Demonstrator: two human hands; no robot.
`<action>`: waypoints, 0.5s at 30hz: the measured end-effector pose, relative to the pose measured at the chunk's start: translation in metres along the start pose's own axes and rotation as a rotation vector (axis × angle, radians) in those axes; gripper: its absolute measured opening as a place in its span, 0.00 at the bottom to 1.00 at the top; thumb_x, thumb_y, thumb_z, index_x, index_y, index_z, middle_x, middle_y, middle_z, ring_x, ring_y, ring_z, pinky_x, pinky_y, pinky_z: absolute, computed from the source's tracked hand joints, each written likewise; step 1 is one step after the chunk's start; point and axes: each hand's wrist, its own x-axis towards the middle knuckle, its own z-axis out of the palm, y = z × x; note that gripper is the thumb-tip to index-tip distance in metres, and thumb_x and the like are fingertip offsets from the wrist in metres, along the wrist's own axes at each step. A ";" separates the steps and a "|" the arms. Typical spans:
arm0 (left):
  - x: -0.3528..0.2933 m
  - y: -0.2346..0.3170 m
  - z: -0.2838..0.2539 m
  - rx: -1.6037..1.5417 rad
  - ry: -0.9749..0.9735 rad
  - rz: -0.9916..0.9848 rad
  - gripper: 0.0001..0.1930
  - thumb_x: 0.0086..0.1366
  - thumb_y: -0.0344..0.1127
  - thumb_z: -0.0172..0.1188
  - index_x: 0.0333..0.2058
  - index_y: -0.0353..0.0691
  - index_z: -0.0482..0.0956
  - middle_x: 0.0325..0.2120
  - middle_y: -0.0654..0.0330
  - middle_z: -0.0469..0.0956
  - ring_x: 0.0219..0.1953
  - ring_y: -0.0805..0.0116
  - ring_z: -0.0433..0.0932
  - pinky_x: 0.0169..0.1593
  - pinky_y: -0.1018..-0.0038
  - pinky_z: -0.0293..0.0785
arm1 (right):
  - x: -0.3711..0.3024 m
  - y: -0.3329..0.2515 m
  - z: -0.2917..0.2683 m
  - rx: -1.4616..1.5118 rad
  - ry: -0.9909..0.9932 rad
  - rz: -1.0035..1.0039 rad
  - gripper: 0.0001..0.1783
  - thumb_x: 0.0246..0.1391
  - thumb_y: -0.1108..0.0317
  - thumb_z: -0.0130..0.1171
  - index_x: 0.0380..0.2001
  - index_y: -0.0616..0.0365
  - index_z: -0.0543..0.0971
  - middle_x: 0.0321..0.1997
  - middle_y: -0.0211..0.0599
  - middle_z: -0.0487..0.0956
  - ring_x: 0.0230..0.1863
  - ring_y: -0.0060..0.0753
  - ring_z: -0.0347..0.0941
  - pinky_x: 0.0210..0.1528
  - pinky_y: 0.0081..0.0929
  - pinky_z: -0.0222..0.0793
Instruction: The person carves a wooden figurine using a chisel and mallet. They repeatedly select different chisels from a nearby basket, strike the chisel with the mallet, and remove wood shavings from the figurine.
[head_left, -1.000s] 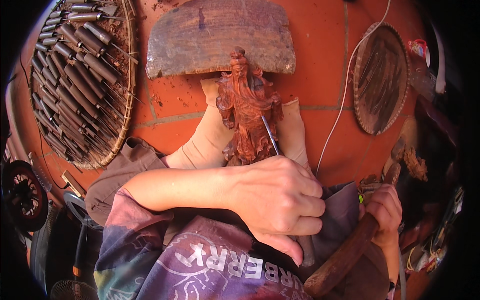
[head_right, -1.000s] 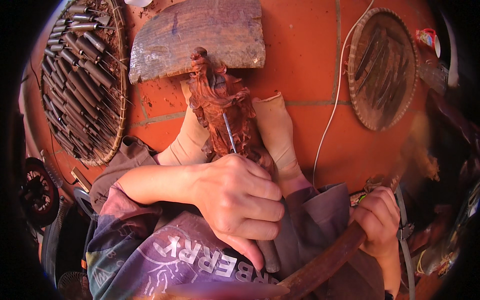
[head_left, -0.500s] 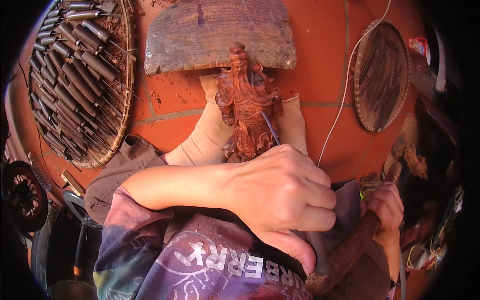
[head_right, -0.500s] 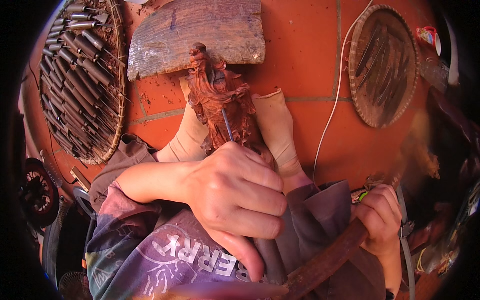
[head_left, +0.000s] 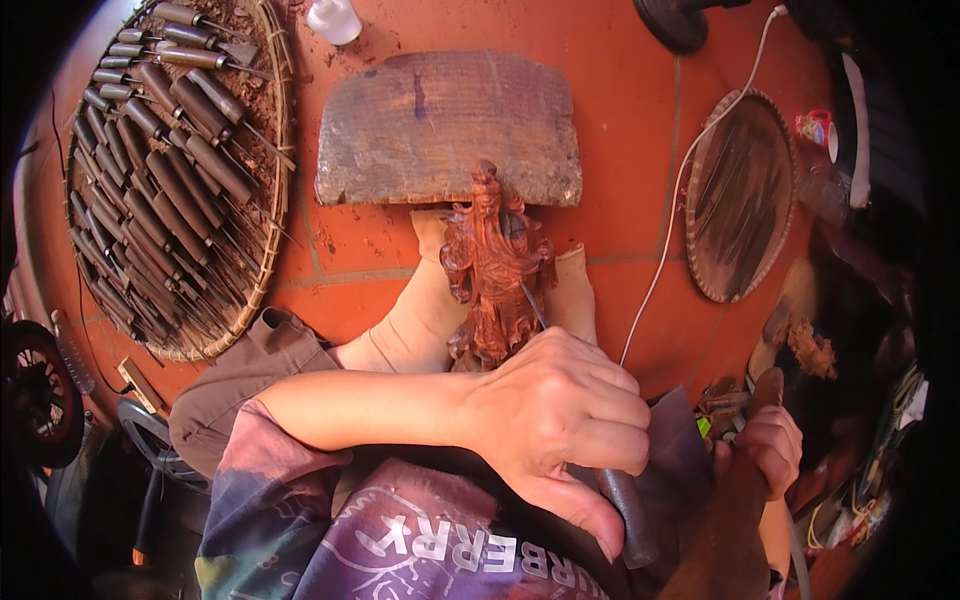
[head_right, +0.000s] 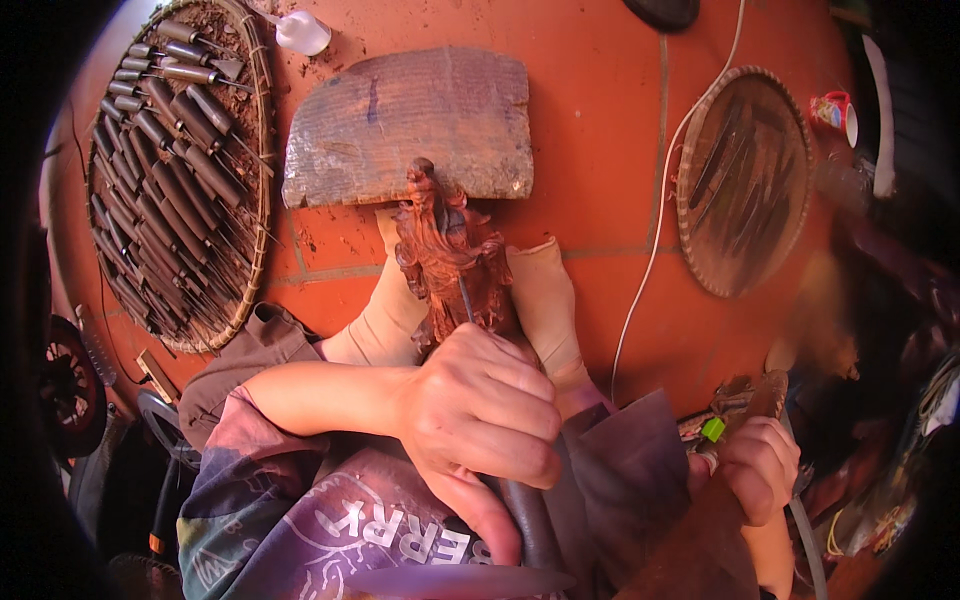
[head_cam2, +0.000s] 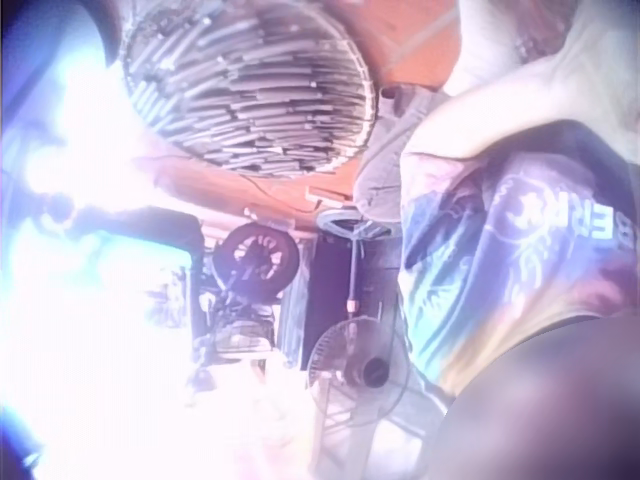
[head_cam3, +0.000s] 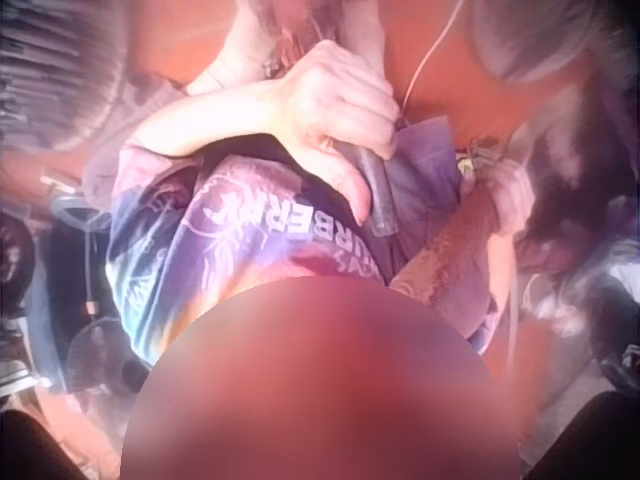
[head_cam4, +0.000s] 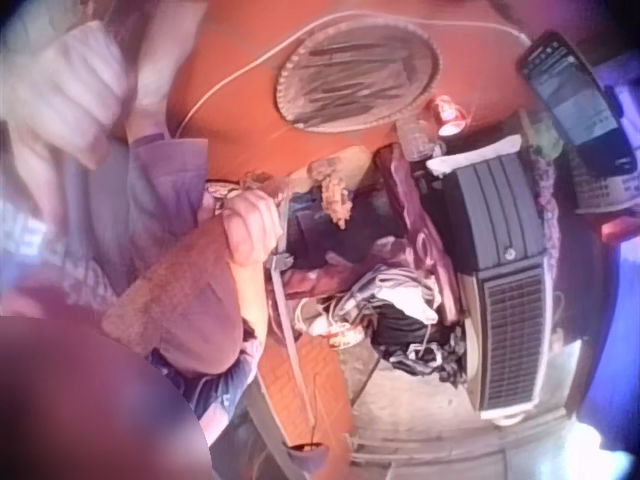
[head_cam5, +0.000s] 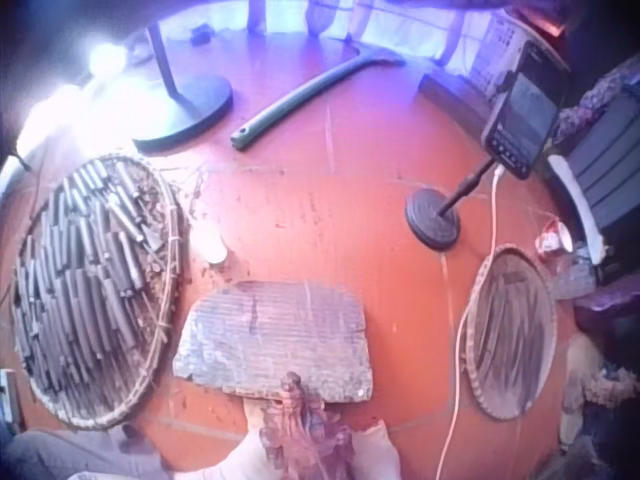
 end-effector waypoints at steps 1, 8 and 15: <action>-0.001 0.000 0.001 0.000 -0.004 0.001 0.27 0.47 0.62 0.69 0.19 0.44 0.70 0.17 0.64 0.64 0.19 0.62 0.70 0.19 0.68 0.62 | 0.001 0.000 -0.002 -0.065 -0.031 0.011 0.20 0.41 0.76 0.70 0.29 0.55 0.66 0.22 0.36 0.73 0.21 0.40 0.70 0.26 0.36 0.71; -0.003 -0.005 0.002 0.032 -0.027 0.032 0.26 0.48 0.61 0.70 0.19 0.45 0.70 0.17 0.64 0.65 0.20 0.62 0.70 0.20 0.68 0.62 | 0.001 0.009 -0.002 -0.092 -0.058 -0.076 0.19 0.39 0.78 0.70 0.30 0.56 0.68 0.22 0.36 0.72 0.21 0.39 0.70 0.26 0.35 0.71; -0.001 -0.005 0.001 0.037 -0.046 0.005 0.26 0.48 0.60 0.70 0.19 0.45 0.70 0.17 0.65 0.65 0.20 0.62 0.70 0.20 0.68 0.62 | 0.004 0.008 -0.001 -0.147 -0.055 -0.022 0.19 0.37 0.78 0.70 0.30 0.57 0.69 0.21 0.37 0.72 0.21 0.40 0.70 0.25 0.34 0.69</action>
